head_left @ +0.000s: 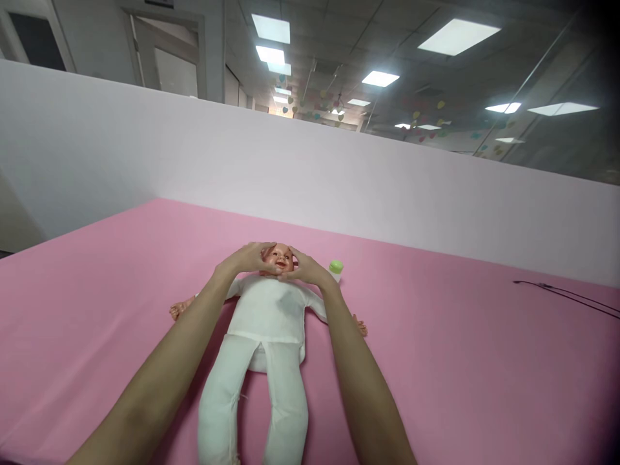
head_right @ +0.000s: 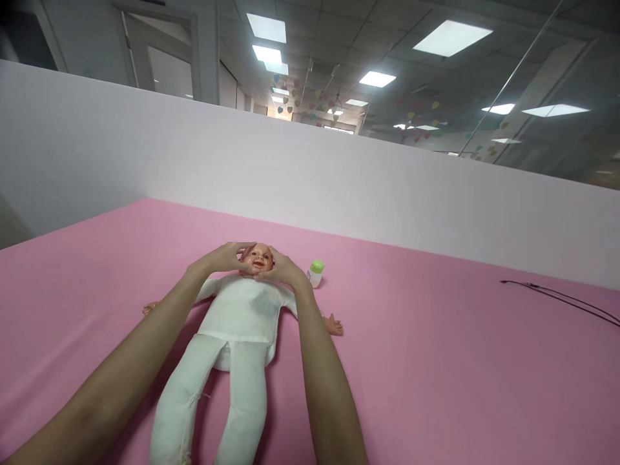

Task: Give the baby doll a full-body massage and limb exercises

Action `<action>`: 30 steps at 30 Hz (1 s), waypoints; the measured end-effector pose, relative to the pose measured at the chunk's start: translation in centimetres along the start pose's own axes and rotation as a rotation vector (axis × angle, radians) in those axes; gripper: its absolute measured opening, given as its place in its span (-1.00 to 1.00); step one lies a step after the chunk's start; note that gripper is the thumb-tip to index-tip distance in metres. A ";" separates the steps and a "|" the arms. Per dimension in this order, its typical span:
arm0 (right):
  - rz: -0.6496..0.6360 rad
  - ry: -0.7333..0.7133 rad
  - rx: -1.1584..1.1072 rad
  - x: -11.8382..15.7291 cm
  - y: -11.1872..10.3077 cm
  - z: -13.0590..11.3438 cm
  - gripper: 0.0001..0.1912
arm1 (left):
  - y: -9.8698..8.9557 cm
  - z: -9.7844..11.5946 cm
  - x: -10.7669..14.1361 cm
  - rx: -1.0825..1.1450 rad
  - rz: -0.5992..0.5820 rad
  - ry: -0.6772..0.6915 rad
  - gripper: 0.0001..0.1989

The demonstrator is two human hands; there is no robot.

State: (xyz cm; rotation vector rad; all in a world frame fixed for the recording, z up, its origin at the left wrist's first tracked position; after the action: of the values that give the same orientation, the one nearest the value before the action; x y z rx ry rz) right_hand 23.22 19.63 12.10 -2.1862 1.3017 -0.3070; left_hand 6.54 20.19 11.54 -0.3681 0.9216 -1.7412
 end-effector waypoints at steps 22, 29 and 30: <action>0.034 0.007 0.037 -0.6 0.0 1.7 -0.02 | -0.1 0.9 0.0 -0.107 0.014 0.004 -0.12; -0.003 -0.049 -0.060 -0.6 -0.5 1.7 -0.25 | -0.2 -0.9 -0.2 0.009 -0.053 0.050 -0.12; -0.011 -0.055 -0.074 -0.5 -0.6 1.6 -0.29 | -0.3 -0.9 -0.1 0.017 -0.060 0.061 -0.15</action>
State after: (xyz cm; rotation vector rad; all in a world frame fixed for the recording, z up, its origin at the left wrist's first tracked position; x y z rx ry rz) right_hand 24.11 20.86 11.16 -2.2482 1.2906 -0.2045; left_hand 5.81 20.71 11.17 -0.3362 0.9468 -1.8225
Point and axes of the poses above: each hand's wrist, its own x-axis away from the middle knuckle, its own y-axis out of the palm, z = x × y, the point moved 8 cm from there along -x, towards the middle knuckle, and after that the axes turned 4 degrees about -x, right-handed, at the moved point
